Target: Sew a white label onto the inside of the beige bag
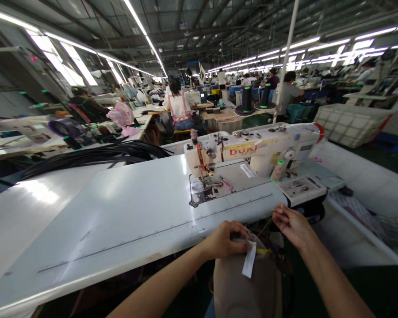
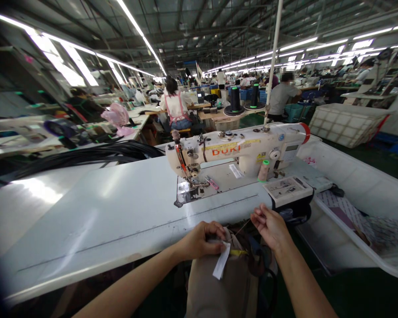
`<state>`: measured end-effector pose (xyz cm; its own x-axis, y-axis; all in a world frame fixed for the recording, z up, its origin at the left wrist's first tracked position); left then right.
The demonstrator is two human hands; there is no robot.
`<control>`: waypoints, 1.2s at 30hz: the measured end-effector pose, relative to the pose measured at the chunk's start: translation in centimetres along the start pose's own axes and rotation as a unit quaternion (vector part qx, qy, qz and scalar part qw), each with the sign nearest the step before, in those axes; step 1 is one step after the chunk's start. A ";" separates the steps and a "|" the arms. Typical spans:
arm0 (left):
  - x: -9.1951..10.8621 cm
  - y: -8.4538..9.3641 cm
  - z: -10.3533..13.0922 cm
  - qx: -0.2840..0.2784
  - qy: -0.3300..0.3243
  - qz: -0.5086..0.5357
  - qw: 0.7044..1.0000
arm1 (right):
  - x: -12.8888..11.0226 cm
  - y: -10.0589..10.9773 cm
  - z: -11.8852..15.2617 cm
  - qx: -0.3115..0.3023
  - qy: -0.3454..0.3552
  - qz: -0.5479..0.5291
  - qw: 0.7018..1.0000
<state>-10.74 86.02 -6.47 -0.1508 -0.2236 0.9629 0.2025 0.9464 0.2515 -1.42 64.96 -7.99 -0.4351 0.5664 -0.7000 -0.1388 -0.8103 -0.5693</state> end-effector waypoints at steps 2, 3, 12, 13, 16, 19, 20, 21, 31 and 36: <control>0.0 0.0 0.0 0.000 0.006 0.007 1.000 | -0.2 0.5 -0.1 0.016 0.026 0.004 1.000; 0.0 0.0 0.0 0.000 0.007 0.007 1.000 | -0.2 0.7 -0.2 0.021 0.037 0.007 0.999; -0.5 0.0 0.1 0.005 0.003 -0.005 1.000 | 0.4 1.2 -0.1 0.024 0.140 0.125 0.982; -0.5 0.0 0.1 0.007 0.004 -0.003 1.000 | 0.6 1.0 0.3 0.016 0.151 0.153 0.976; -0.5 -0.1 0.3 0.019 0.013 0.012 1.000 | 1.3 0.1 2.4 -0.045 0.158 0.274 0.947; -0.6 -0.1 0.4 0.021 0.032 0.023 0.999 | 1.7 -0.8 4.7 -0.135 0.232 0.479 0.836; -0.6 -0.1 0.5 0.020 0.038 0.024 0.999 | 1.9 -1.0 5.3 -0.155 0.261 0.531 0.791; -0.6 -0.1 0.5 0.020 0.042 0.024 0.999 | 2.0 -1.1 5.8 -0.167 0.282 0.563 0.759; -0.4 -0.1 0.3 0.027 0.045 0.026 0.998 | 2.6 -1.0 6.3 -0.196 0.267 0.573 0.750; -0.5 -0.2 0.2 0.024 0.040 0.036 0.998 | 2.6 -0.8 6.1 -0.201 0.255 0.559 0.763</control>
<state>-10.92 86.00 -7.03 -0.0586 -0.1703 0.9836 0.1625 0.9706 0.1777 -7.91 66.14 -6.73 0.3351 -0.3770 -0.8635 0.3951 -0.7757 0.4921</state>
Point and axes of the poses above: each hand's wrist, its own z-axis away from the middle knuckle, its own y-axis out of the back of the hand, x = y × z, the point moved 1 cm from there along -z, towards the middle knuckle, and after that the axes turned 6 degrees about x, right-handed, at the moved point
